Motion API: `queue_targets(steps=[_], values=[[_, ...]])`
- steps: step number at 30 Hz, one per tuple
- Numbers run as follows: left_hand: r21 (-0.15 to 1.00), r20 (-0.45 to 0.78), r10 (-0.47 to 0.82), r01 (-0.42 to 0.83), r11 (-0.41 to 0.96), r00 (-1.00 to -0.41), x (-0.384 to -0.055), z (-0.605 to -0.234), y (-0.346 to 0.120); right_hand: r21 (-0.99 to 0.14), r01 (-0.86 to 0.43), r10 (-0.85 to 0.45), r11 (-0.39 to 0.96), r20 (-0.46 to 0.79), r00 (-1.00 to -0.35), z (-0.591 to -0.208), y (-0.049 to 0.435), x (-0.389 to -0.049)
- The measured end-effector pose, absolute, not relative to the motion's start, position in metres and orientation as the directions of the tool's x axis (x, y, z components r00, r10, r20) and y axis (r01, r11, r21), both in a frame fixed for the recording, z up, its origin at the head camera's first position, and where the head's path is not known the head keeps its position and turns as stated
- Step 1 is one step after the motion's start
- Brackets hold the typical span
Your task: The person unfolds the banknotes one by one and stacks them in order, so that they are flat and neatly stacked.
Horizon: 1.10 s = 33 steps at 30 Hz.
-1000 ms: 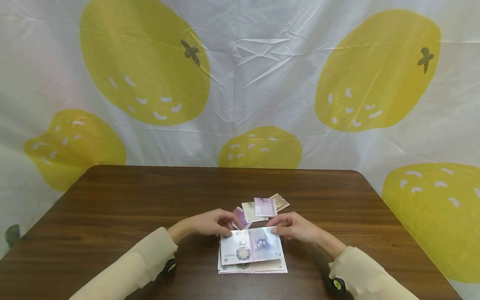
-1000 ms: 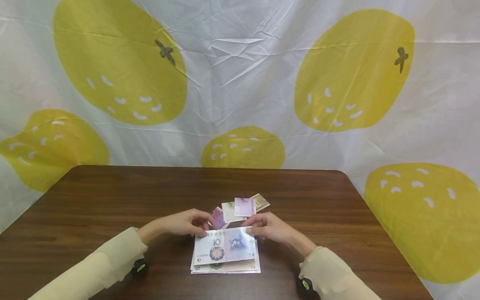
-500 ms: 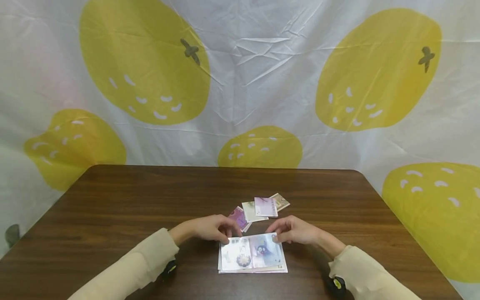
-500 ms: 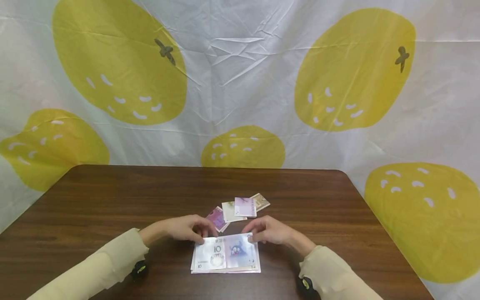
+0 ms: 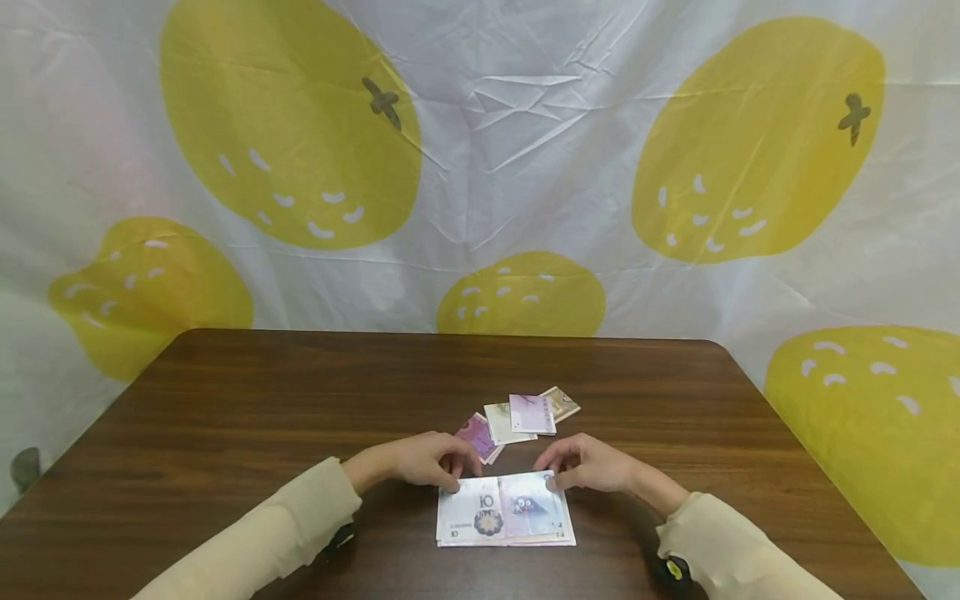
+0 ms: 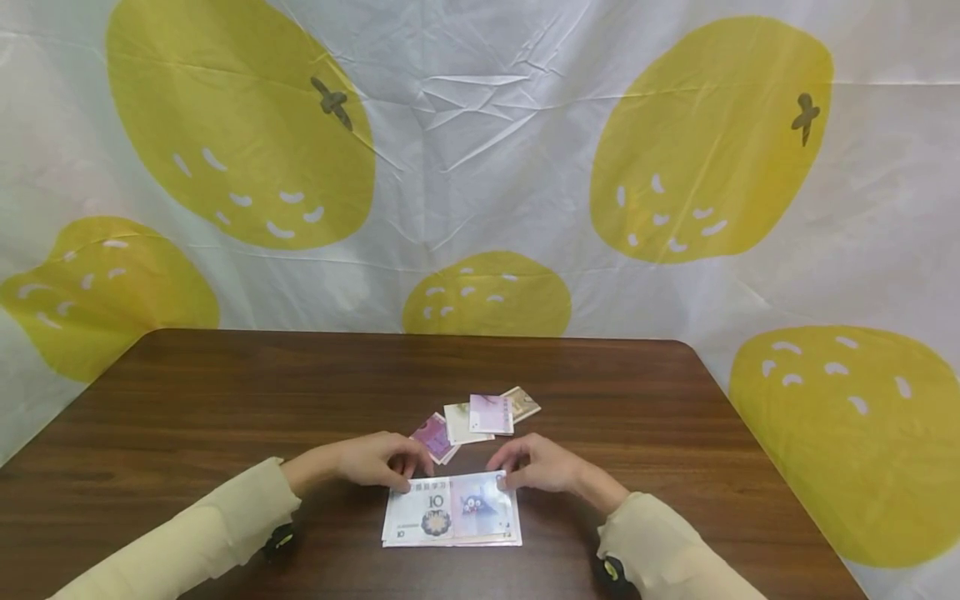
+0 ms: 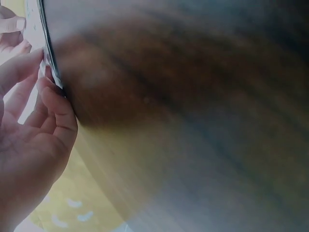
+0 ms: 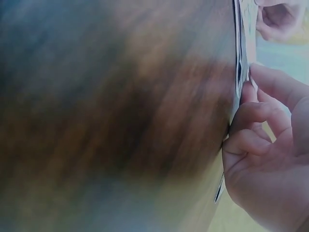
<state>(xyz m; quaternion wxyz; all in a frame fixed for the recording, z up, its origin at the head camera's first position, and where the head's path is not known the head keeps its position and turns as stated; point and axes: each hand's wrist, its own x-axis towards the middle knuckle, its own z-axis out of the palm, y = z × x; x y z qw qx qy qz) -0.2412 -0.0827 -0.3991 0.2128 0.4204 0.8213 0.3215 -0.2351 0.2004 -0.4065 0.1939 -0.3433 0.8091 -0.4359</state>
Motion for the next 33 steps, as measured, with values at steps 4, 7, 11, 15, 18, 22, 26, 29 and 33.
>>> queue_targets(steps=[4,7,11,15,18,22,26,29,33], values=[[0.680,-0.078,0.816,0.568,0.463,-0.572,-0.240,-0.401,-0.081,-0.767,-0.450,-0.707,0.457,-0.006,-0.708,-0.406,0.198,-0.233],[0.672,-0.067,0.815,0.578,0.463,-0.576,-0.239,-0.401,-0.081,-0.718,-0.490,-0.698,0.495,0.009,-0.716,-0.406,0.197,-0.232],[0.676,-0.047,0.818,0.585,0.449,-0.573,-0.238,-0.400,-0.081,-0.693,-0.505,-0.690,0.515,0.016,-0.724,-0.405,0.196,-0.231],[0.689,-0.030,0.809,0.574,0.443,-0.588,-0.240,-0.400,-0.083,-0.717,-0.475,-0.677,0.509,0.008,-0.736,-0.403,0.197,-0.232],[0.701,-0.008,0.792,0.562,0.440,-0.610,-0.243,-0.399,-0.085,-0.760,-0.435,-0.658,0.482,0.015,-0.753,-0.399,0.199,-0.234],[0.695,0.067,0.761,0.577,0.428,-0.645,-0.249,-0.399,-0.086,-0.810,-0.361,-0.602,0.462,0.012,-0.798,-0.393,0.205,-0.240],[0.672,0.157,0.704,0.597,0.437,-0.693,-0.256,-0.398,-0.084,-0.828,-0.316,-0.538,0.463,0.020,-0.842,-0.390,0.211,-0.251],[0.670,0.213,0.659,0.599,0.439,-0.721,-0.260,-0.395,-0.078,-0.830,-0.315,-0.509,0.460,0.044,-0.859,-0.392,0.214,-0.261],[0.673,0.253,0.606,0.587,0.450,-0.754,-0.266,-0.390,-0.070,-0.818,-0.318,-0.465,0.480,0.070,-0.883,-0.394,0.219,-0.274]])
